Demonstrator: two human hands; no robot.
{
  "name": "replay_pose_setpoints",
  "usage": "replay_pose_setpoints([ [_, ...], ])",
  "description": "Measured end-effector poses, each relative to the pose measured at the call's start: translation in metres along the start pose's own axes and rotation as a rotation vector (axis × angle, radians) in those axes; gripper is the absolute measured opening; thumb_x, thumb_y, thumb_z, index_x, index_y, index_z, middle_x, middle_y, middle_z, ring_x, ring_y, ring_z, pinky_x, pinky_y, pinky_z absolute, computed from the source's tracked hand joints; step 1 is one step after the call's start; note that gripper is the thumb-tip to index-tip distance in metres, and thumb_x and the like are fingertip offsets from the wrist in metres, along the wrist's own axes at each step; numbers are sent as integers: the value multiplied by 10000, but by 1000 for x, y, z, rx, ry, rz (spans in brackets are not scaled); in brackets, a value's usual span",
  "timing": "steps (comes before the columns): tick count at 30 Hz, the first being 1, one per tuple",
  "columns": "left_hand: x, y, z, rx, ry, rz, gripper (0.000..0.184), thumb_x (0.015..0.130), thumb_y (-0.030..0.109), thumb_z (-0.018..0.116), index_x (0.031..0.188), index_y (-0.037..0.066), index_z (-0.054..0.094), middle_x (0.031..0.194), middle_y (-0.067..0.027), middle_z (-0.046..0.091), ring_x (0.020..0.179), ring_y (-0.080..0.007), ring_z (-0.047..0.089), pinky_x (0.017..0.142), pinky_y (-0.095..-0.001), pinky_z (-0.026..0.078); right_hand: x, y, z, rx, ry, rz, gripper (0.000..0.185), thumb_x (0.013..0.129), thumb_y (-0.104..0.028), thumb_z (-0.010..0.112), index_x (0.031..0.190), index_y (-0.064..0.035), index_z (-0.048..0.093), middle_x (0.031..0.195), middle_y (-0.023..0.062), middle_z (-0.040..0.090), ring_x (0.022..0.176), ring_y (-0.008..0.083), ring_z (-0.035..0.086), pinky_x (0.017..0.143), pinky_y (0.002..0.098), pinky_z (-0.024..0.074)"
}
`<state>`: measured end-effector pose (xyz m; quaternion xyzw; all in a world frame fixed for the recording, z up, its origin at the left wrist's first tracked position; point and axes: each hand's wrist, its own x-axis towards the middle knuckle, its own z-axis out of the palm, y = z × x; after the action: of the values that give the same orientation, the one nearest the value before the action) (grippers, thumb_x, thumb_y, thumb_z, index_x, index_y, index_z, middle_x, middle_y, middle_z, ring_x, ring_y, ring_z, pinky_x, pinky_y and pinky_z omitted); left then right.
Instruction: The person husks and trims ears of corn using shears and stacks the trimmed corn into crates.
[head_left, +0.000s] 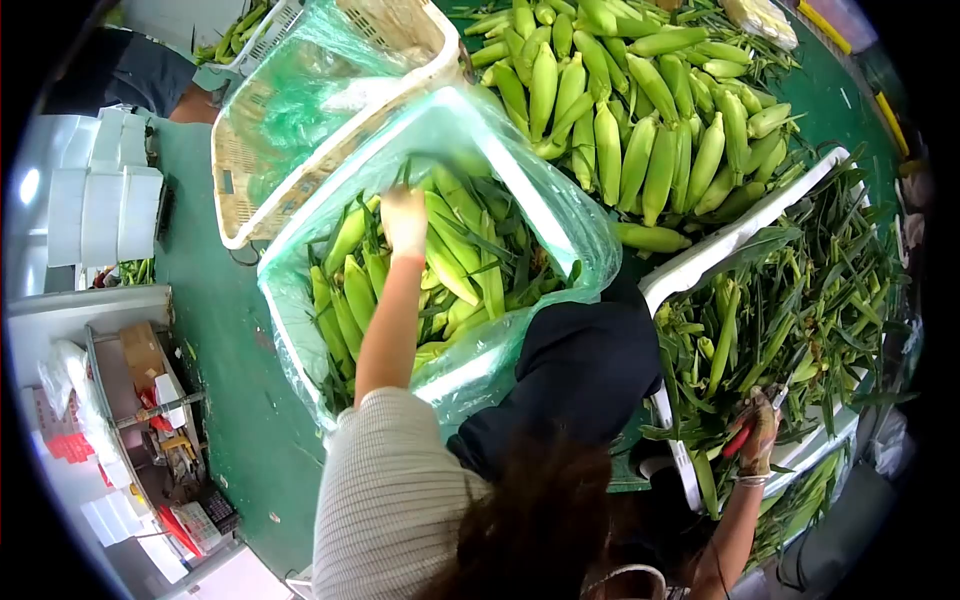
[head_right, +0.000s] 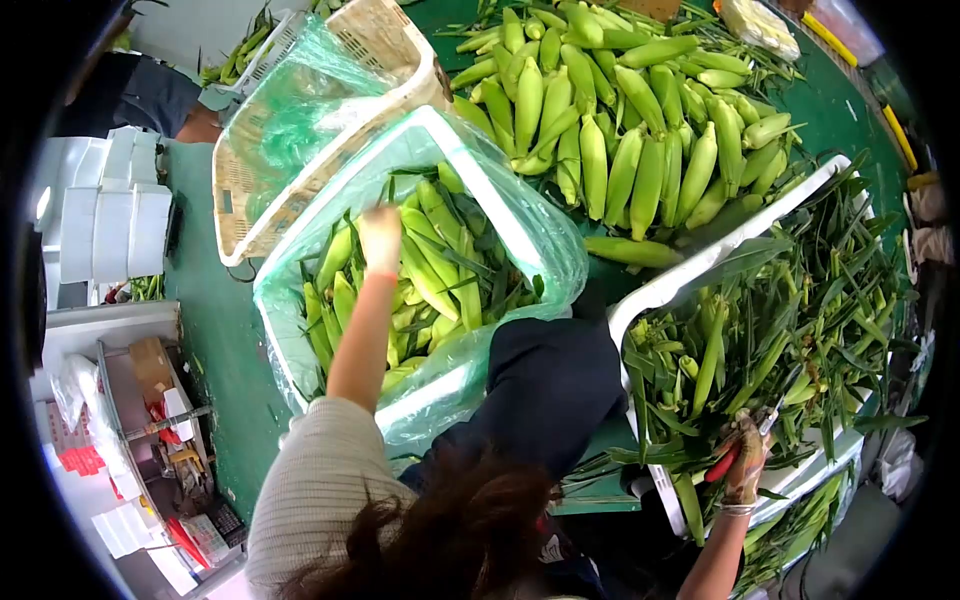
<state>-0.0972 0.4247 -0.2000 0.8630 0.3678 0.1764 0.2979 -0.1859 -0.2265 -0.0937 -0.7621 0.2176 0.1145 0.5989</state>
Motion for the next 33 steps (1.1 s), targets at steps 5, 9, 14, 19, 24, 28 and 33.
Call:
replay_pose_setpoints([
  [5,-62,-65,15,-358,-371,-825,451,757,335,661,1075,20,611,1060,-137,626,950,-274,596,766,-421,494,-12,-6,17,97,-18,123,290,868,-227,572,1089,-50,508,824,31,585,651,128,549,571,244,445],
  [9,-83,-73,-5,-960,-374,-467,521,757,346,668,1146,13,573,1079,-134,617,1002,-263,587,861,-409,480,-38,-13,11,-35,58,115,307,800,-125,613,1078,-40,515,817,-12,523,704,107,512,618,242,437],
  [14,-78,116,-105,-1338,-760,-51,527,785,267,661,1196,-22,504,1126,-189,600,1012,-265,596,915,-393,470,-46,-25,10,-511,64,-150,468,702,-99,686,1122,-12,499,812,36,567,705,141,540,643,273,463],
  [19,-79,277,-69,-957,-858,412,772,776,152,750,1346,-77,281,1013,-112,672,826,-139,625,762,-253,500,-90,-107,51,-632,-14,-390,744,606,-269,809,1189,-21,418,1020,211,593,931,346,594,812,418,483],
  [24,-187,388,-32,-727,-1301,615,683,774,189,755,1273,-95,383,924,-77,665,784,-119,601,738,-254,497,-86,-131,29,-511,34,-471,853,624,-372,787,1243,50,380,1077,274,562,1006,388,574,883,416,469],
  [28,-254,409,5,-516,-1484,752,578,778,213,754,1210,-62,487,771,-38,628,649,-95,560,625,-244,474,-69,-132,-14,-343,2,-402,749,632,-364,786,1142,37,411,975,202,564,891,291,561,795,369,459],
  [33,-281,423,22,-227,-1666,755,704,724,328,791,1203,-93,493,935,-86,700,864,-99,610,811,-228,477,-64,-112,-50,-126,-124,-333,351,699,-227,760,822,8,530,689,46,569,649,127,541,606,289,455],
])
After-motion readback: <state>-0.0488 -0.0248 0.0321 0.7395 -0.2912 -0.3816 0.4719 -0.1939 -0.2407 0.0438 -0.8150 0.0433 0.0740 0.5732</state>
